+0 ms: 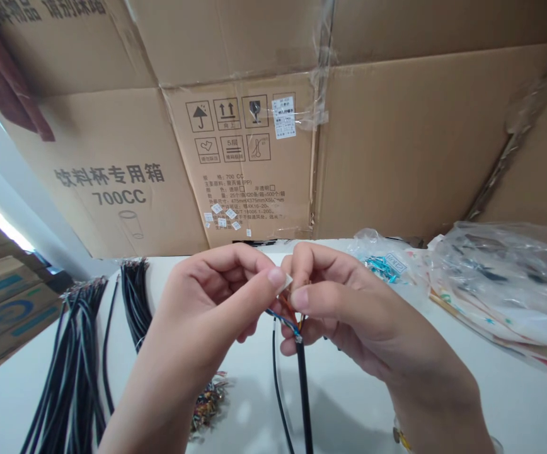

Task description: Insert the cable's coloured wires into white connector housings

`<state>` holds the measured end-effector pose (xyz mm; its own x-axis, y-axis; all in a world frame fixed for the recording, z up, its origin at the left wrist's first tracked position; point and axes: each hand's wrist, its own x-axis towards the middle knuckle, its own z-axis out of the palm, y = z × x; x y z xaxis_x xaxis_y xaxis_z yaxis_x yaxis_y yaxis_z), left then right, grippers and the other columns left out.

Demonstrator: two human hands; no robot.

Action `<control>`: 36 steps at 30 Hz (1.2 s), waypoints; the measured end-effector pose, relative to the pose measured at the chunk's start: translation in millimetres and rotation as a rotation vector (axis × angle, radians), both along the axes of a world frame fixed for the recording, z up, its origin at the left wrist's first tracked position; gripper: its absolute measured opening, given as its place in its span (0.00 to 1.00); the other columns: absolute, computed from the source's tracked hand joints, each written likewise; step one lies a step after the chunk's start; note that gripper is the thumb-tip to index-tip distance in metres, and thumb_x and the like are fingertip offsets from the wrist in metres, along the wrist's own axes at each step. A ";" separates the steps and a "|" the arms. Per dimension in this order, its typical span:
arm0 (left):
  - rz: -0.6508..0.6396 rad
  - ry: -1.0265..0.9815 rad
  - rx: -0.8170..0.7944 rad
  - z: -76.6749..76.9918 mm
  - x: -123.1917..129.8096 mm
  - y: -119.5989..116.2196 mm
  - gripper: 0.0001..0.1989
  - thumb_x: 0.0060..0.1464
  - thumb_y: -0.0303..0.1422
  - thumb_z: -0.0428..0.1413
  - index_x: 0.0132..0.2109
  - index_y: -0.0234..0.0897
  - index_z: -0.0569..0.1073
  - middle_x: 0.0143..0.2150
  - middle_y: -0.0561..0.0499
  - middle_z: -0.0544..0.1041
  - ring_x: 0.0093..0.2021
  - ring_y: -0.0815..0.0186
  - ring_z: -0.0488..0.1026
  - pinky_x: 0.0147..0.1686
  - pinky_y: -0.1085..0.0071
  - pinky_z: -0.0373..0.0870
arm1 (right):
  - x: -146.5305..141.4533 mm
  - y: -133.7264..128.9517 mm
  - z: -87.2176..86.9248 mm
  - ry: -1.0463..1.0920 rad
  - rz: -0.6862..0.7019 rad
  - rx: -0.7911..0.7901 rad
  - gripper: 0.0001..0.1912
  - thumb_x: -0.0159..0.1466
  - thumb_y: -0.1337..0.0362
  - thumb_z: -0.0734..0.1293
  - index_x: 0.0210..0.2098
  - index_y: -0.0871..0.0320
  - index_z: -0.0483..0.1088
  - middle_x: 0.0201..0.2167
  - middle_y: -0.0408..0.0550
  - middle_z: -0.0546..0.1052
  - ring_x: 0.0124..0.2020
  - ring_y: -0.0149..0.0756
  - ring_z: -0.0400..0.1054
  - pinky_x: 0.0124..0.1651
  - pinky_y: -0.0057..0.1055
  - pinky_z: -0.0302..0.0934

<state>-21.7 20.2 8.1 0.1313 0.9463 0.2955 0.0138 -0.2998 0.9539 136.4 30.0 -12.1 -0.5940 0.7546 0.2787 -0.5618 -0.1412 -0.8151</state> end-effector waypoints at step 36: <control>-0.031 -0.046 -0.118 3.6 12.3 -1.2 0.08 0.49 0.31 0.65 0.24 0.41 0.77 0.17 0.58 0.70 0.16 0.76 0.62 0.16 0.80 0.61 | 2.4 1.1 11.0 -0.169 -0.060 0.005 0.11 0.51 0.69 0.65 0.21 0.59 0.56 0.20 0.37 0.62 0.25 0.25 0.67 0.32 0.23 0.60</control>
